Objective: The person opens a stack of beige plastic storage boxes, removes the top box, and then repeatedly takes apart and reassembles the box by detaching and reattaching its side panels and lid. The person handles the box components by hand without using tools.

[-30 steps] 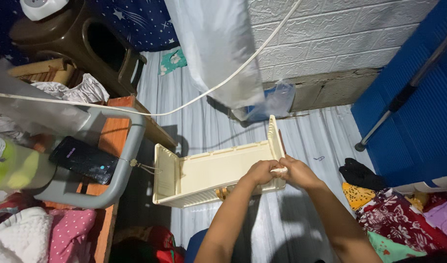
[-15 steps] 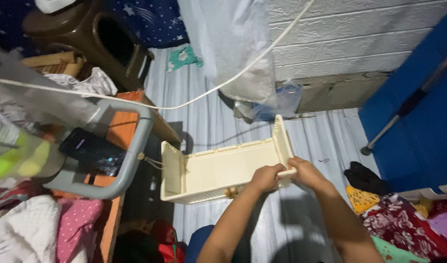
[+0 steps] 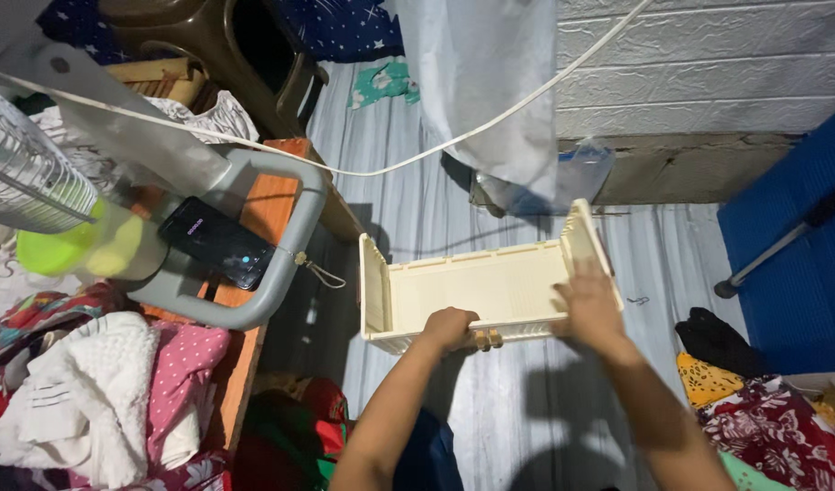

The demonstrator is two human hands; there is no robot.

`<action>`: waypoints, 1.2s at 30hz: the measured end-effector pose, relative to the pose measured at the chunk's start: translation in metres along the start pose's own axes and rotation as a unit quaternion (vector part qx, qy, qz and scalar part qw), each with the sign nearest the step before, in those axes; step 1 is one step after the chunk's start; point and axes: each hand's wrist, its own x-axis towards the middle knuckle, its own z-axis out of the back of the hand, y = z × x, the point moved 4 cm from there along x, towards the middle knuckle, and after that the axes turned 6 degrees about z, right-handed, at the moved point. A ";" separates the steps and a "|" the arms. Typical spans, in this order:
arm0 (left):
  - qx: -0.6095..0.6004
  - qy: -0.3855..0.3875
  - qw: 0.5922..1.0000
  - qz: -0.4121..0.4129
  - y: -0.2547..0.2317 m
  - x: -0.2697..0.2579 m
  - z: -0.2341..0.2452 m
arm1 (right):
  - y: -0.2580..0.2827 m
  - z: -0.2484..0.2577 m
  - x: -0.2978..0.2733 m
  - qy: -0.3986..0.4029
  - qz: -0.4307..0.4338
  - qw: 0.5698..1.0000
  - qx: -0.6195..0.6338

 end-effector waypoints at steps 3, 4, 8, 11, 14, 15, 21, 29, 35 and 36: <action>-0.007 -0.011 1.000 0.002 0.002 0.002 -0.002 | 0.044 0.003 0.006 -0.023 0.070 0.996 0.043; -0.015 -0.010 1.000 0.008 0.003 0.002 0.000 | 0.056 0.001 0.006 -0.037 0.095 0.993 0.064; -0.014 -0.010 1.000 0.009 -0.007 0.001 0.012 | 0.079 -0.010 0.004 -0.085 0.094 0.986 0.104; -0.007 -0.046 0.999 -0.004 -0.017 -0.007 0.017 | 0.083 -0.019 0.006 -0.087 0.095 0.988 0.083; 0.041 -0.066 0.997 -0.012 -0.022 -0.011 0.016 | 0.086 -0.027 0.007 -0.085 0.088 0.989 0.081; 0.042 -0.066 0.997 -0.011 -0.023 -0.013 0.013 | 0.088 -0.030 0.008 -0.080 0.089 0.990 0.076; 0.030 -0.088 0.996 0.000 -0.023 -0.015 -0.001 | 0.094 -0.040 0.013 -0.002 0.054 0.997 0.062; -0.022 -0.099 0.995 0.007 -0.006 -0.012 0.003 | 0.079 -0.047 0.022 0.003 0.095 0.985 0.142; -0.023 -0.110 0.994 -0.009 -0.002 -0.017 0.010 | 0.081 -0.053 0.019 -0.023 0.111 0.986 0.122; -0.010 -0.115 0.993 -0.005 -0.003 -0.019 0.008 | 0.083 -0.053 0.018 -0.026 0.112 0.986 0.122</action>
